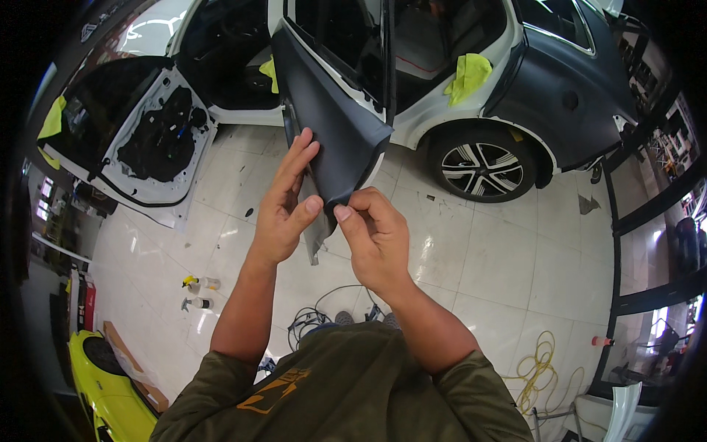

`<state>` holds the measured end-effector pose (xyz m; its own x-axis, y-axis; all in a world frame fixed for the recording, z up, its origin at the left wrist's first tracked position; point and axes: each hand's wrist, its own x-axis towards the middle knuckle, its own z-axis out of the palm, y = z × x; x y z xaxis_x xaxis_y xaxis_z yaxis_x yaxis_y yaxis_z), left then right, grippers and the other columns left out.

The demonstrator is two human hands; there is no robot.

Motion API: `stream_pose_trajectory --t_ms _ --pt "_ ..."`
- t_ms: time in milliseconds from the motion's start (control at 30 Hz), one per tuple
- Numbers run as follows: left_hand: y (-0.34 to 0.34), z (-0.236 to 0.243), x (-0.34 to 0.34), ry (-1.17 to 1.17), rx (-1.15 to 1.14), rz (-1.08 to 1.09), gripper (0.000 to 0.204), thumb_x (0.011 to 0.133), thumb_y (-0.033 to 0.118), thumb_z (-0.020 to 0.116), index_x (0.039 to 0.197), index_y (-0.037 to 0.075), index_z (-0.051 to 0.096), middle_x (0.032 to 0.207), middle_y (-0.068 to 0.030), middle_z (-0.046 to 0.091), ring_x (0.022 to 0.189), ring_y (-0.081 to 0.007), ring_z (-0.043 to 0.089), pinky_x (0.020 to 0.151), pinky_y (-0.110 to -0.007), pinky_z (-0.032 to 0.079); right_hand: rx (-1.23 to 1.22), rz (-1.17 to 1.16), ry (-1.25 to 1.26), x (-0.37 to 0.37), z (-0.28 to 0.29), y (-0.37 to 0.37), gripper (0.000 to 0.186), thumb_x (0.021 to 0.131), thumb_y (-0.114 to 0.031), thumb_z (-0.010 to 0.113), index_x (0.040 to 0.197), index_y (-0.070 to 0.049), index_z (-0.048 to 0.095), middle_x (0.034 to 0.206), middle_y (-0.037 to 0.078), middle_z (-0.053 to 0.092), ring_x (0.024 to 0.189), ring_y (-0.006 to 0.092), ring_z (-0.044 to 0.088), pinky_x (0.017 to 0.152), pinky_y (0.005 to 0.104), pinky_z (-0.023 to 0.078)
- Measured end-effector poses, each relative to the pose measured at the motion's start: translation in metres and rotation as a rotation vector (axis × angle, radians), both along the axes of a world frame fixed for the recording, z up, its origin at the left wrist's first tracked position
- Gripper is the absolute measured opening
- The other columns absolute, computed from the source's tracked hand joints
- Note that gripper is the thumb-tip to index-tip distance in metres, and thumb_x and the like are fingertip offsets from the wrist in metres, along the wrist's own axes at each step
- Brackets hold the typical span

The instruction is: The person applies a matte vinyl wrap to a car door using a heat gun to soften the material and a squeegee to smooth it out. They work along the door edges and window line, then trim excess wrap with a knife.

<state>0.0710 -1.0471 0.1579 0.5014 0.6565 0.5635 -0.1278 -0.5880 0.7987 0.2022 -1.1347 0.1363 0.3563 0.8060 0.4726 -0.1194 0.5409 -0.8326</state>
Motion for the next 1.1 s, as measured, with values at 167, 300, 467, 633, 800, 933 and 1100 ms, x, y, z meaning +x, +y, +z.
stream_pose_trajectory --t_ms 167,300,467,633,800,933,1100 --pt "0.0 0.002 -0.002 0.04 0.025 0.018 0.063 0.081 0.028 0.069 0.134 0.002 0.048 0.149 -0.0162 0.032 0.142 -0.0319 0.02 0.113 -0.042 0.016 -0.005 0.025 0.039 0.0 -0.006 0.004 0.008 0.091 -0.004 0.057 0.085 0.0 0.053 0.081 0.001 0.051 0.068 0.0056 0.043 0.061 0.0212 0.037" --pt "-0.006 0.008 -0.003 0.106 0.107 0.107 0.057 0.08 0.026 0.07 0.128 0.0 0.054 0.144 -0.0199 0.04 0.136 -0.0344 0.033 0.11 -0.042 0.025 -0.075 0.053 0.067 0.002 -0.004 0.005 0.008 0.091 -0.005 0.058 0.086 0.0 0.053 0.079 0.0 0.052 0.068 0.005 0.045 0.061 0.0215 0.038" --pt "-0.015 0.014 -0.007 0.207 0.281 0.199 0.048 0.081 0.022 0.068 0.121 -0.003 0.058 0.136 -0.0244 0.047 0.126 -0.0368 0.047 0.102 -0.04 0.038 -0.057 0.066 0.123 0.0 -0.01 0.01 0.007 0.091 -0.005 0.058 0.087 0.0 0.054 0.079 0.001 0.054 0.07 0.0051 0.047 0.061 0.021 0.039" --pt "-0.016 0.01 -0.008 0.186 0.253 0.162 0.047 0.081 0.016 0.066 0.123 -0.003 0.056 0.137 -0.0261 0.045 0.125 -0.0365 0.048 0.099 -0.039 0.041 -0.049 0.026 0.056 0.002 -0.006 0.01 0.006 0.09 -0.004 0.057 0.089 0.001 0.055 0.08 0.005 0.055 0.072 0.0085 0.053 0.06 0.0235 0.043" --pt "-0.02 0.008 -0.009 0.197 0.237 0.115 0.055 0.078 0.006 0.064 0.13 -0.003 0.05 0.142 -0.0257 0.039 0.127 -0.0355 0.046 0.102 -0.039 0.04 -0.002 -0.028 -0.044 0.005 -0.002 0.009 0.006 0.09 -0.003 0.055 0.09 0.003 0.056 0.084 0.01 0.056 0.072 0.015 0.058 0.063 0.0273 0.049" --pt "-0.022 0.006 -0.007 0.194 0.231 0.116 0.058 0.075 -0.001 0.063 0.132 -0.003 0.048 0.144 -0.0254 0.036 0.129 -0.0352 0.044 0.103 -0.039 0.04 0.021 -0.006 -0.077 0.009 -0.006 0.009 0.006 0.091 -0.003 0.055 0.091 0.003 0.055 0.085 0.011 0.055 0.07 0.0167 0.058 0.065 0.0277 0.05" --pt "-0.026 0.006 -0.005 0.172 0.176 0.125 0.059 0.075 -0.003 0.063 0.132 -0.004 0.048 0.144 -0.0254 0.036 0.13 -0.0352 0.042 0.103 -0.039 0.04 0.039 0.009 -0.05 0.009 -0.007 0.008 0.007 0.091 -0.004 0.054 0.091 0.003 0.053 0.082 0.011 0.054 0.068 0.0184 0.057 0.062 0.0285 0.049"
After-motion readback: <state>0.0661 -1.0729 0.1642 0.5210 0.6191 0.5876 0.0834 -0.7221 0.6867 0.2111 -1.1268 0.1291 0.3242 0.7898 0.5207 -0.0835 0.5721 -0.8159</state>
